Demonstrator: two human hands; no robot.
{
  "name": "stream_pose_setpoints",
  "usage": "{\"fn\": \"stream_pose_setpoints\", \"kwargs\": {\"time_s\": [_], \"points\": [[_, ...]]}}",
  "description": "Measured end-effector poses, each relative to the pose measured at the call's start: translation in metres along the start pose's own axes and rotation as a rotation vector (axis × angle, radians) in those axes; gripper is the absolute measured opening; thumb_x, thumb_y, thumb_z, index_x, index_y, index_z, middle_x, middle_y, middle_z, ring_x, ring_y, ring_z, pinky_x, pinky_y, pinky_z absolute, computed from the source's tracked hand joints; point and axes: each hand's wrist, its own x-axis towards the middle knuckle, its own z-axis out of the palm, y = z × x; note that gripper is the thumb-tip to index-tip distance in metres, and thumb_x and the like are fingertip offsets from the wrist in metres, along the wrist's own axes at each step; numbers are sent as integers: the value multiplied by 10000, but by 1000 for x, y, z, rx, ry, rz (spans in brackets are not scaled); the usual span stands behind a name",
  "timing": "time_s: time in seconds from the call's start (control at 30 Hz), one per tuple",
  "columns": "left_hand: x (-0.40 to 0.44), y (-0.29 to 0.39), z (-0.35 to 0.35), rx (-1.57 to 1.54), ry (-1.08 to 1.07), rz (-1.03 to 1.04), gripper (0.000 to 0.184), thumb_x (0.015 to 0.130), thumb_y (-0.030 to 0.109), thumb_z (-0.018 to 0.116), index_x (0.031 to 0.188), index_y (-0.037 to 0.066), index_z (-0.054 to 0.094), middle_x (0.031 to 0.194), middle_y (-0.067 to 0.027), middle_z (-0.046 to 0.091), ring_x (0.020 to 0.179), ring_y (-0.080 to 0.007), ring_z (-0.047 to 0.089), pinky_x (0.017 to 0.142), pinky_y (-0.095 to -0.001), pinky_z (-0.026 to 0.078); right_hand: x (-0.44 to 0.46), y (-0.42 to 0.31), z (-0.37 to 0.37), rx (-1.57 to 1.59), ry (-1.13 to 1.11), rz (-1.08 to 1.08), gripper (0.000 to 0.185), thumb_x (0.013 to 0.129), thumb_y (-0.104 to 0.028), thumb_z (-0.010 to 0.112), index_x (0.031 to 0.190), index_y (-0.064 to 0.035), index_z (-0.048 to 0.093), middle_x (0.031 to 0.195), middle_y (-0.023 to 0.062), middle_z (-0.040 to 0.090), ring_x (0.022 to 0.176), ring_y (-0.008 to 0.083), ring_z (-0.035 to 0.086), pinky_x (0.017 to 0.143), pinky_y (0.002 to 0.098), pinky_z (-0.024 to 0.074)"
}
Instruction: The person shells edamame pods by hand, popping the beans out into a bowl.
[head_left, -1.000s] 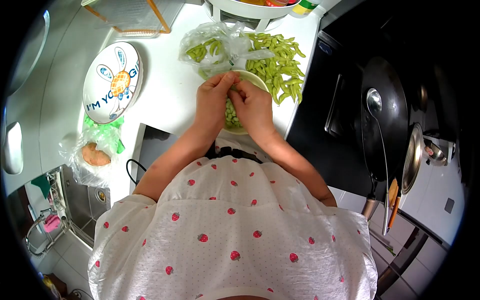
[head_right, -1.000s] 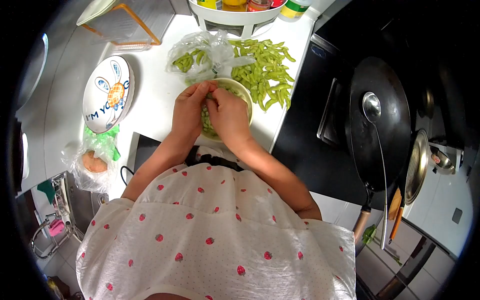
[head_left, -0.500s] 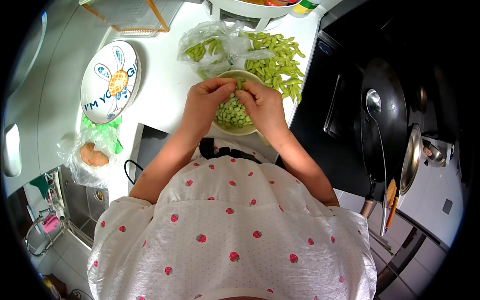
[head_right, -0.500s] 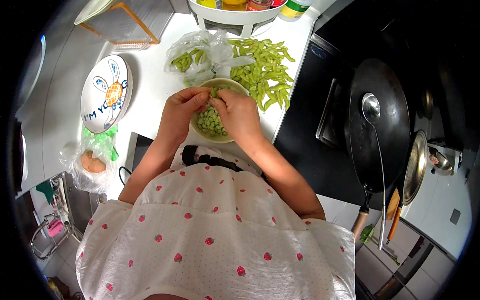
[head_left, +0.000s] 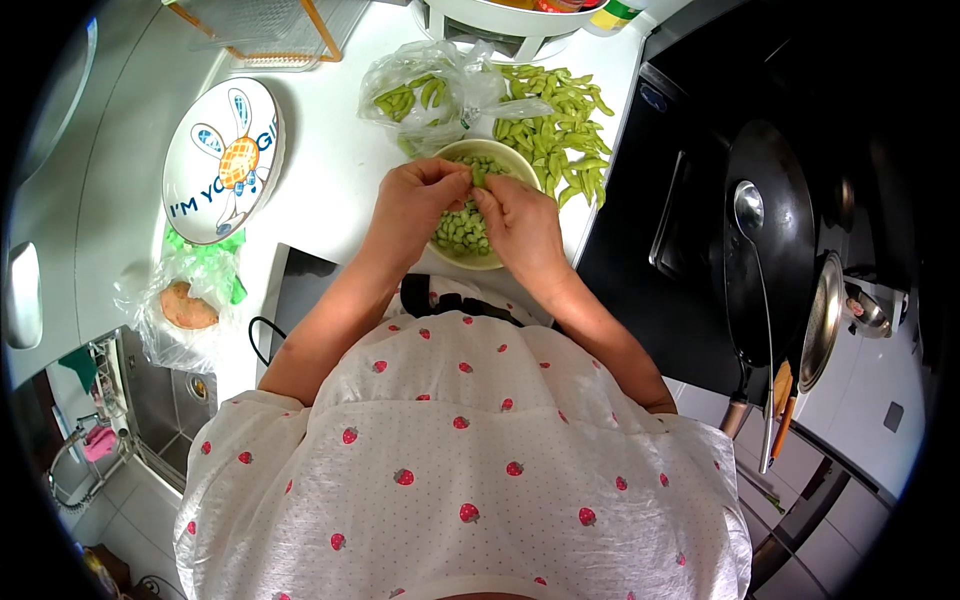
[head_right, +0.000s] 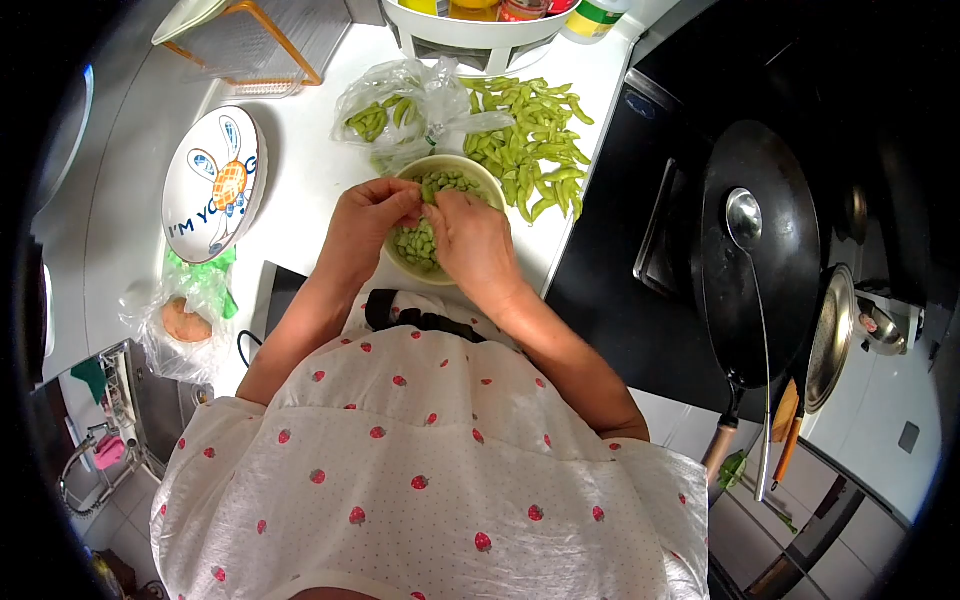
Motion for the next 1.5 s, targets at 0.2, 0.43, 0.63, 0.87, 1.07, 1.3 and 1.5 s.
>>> {"fn": "stream_pose_setpoints", "kwargs": {"time_s": [0.2, 0.43, 0.63, 0.87, 1.07, 1.3, 1.5], "points": [[-2, -5, 2, -37, 33, -19, 138, 813, 120, 561, 859, -7, 591, 733, -37, 587, 657, -85, 526, 648, -205, 435, -1, -2, 1, 316, -135, 262, 157, 842, -126, 512, 769, 11, 534, 627, 129, 559, 510, 233, 548, 461, 325, 430], [-1, -13, 5, -49, 105, 26, 116, 779, 77, 543, 793, -32, 579, 721, -56, 587, 646, -94, 524, 599, -212, 425, 6, 5, -5, 922, -274, 647, 237, 889, -164, 450, 804, 18, 574, 655, 72, 595, 479, 106, 537, 441, 208, 414], [-2, -16, 11, 271, 204, 220, 103, 760, 53, 558, 831, -19, 577, 732, -57, 578, 649, -113, 532, 609, -233, 431, 9, 11, -1, 804, -288, 618, 215, 851, -111, 439, 747, 34, 558, 628, 88, 587, 460, 123, 541, 440, 224, 456], [-5, -12, 11, 649, 155, 508, 179, 741, 14, 577, 919, 8, 596, 769, -55, 575, 629, -116, 540, 595, -233, 446, 5, 10, 2, 427, -133, 445, 152, 785, -88, 518, 674, 12, 546, 587, 130, 566, 444, 183, 543, 448, 290, 442], [-1, -15, 10, 516, 184, 413, 144, 742, 40, 574, 880, 3, 598, 759, -88, 612, 628, -141, 575, 570, -252, 456, 0, 4, 3, 137, -28, 95, 130, 754, -100, 548, 693, 15, 535, 619, 200, 533, 548, 366, 525, 509, 400, 423], [3, -22, 5, 396, 139, 343, 124, 736, 79, 585, 836, 7, 594, 710, -81, 611, 618, -138, 582, 576, -249, 459, -2, 10, -1, 123, -115, 262, 118, 745, -113, 558, 688, -10, 549, 647, 189, 542, 602, 370, 529, 537, 415, 423], [3, -18, 4, 505, -16, 280, 123, 762, 15, 554, 882, 7, 579, 746, -10, 582, 656, -51, 520, 590, -193, 429, -2, 9, -2, -1, -87, 75, 112, 770, -85, 532, 717, 12, 553, 617, 173, 533, 544, 303, 521, 511, 345, 417]]}}
